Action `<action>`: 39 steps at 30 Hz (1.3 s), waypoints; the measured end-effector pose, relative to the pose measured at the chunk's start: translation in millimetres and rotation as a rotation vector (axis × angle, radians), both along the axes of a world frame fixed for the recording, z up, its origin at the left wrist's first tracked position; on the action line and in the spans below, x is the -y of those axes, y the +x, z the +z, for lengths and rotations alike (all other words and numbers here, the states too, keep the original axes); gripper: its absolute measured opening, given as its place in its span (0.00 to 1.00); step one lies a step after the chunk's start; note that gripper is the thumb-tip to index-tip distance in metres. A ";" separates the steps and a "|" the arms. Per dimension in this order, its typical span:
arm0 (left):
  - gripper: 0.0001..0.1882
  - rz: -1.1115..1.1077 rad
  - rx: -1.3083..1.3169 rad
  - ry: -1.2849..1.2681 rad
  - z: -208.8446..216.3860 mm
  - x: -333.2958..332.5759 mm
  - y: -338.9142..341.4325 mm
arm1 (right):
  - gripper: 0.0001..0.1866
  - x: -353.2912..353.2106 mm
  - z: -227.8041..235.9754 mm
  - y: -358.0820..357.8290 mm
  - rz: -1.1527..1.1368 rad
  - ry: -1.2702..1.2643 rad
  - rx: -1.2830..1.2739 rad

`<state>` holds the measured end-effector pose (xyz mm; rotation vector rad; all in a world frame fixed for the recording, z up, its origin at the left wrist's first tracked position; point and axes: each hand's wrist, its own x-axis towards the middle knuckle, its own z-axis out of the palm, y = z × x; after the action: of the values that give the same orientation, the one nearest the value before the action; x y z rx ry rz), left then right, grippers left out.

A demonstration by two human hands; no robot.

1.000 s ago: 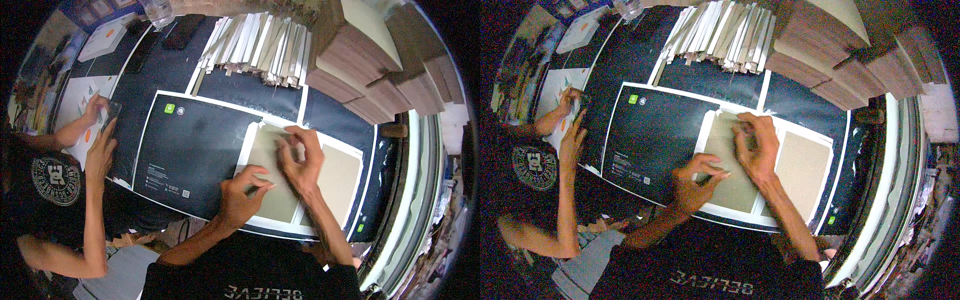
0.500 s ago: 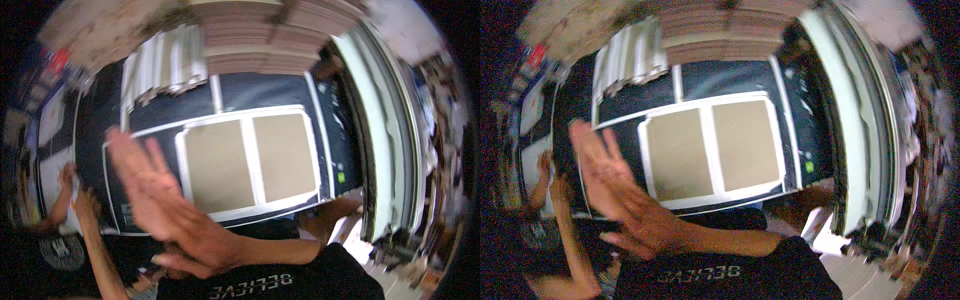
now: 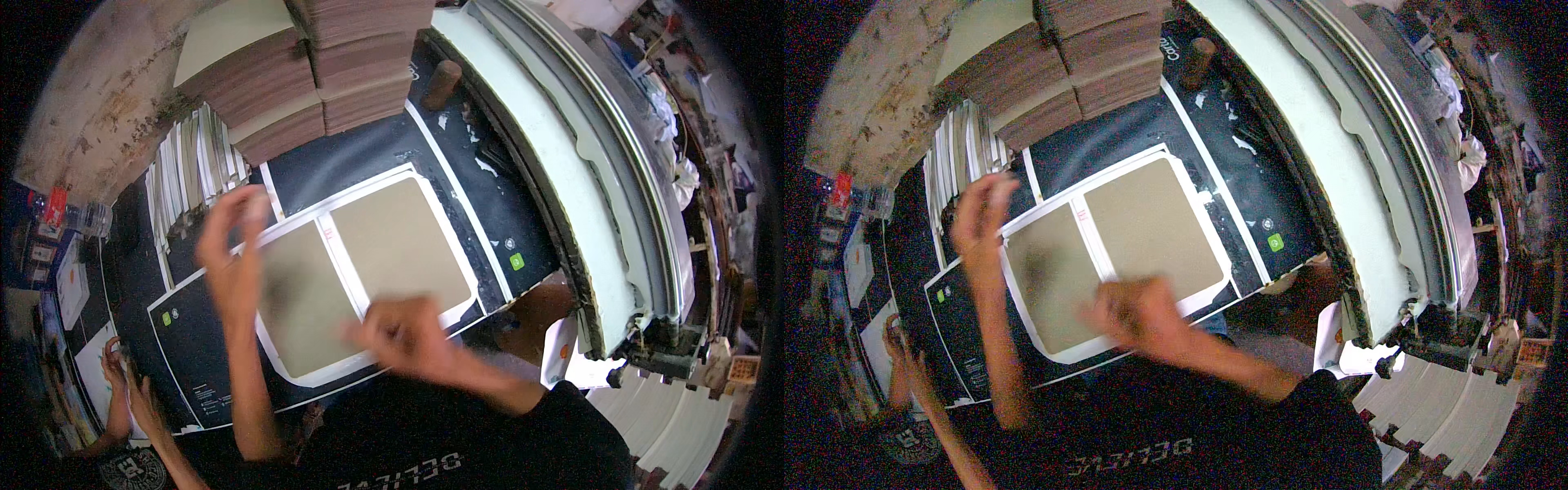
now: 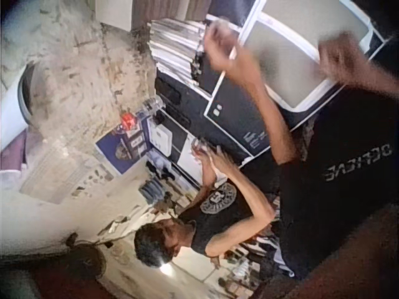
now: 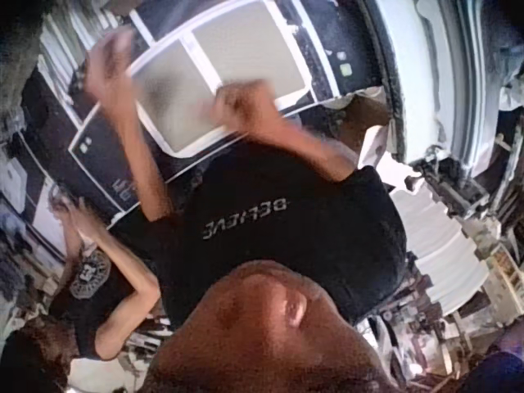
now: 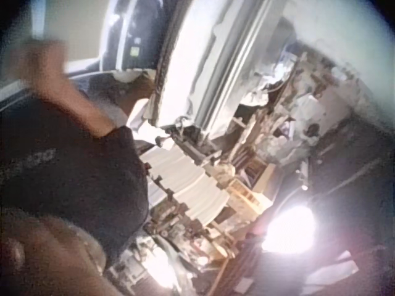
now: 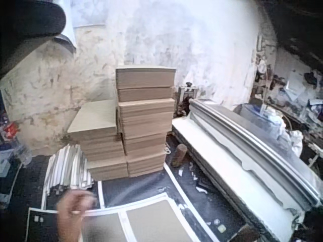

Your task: The person assembles paper folders by hand at a workstation. The person takes flat cardboard inserts from a stack, aligns them onto a larger paper sheet, peels adhesive backing from tape, and folds the edges of the sheet over the cardboard to secure them.

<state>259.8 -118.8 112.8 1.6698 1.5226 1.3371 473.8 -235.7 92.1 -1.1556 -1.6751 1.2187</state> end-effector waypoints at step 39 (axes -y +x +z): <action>0.30 -0.646 -0.141 -0.365 -75.4 -114.2 134.7 | 0.09 -172.1 -26.3 113.4 -0.106 0.382 0.705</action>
<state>394.5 -4.6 37.4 1.8104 1.0631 0.5776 587.2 -63.6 65.8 -1.4930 -2.1905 0.3914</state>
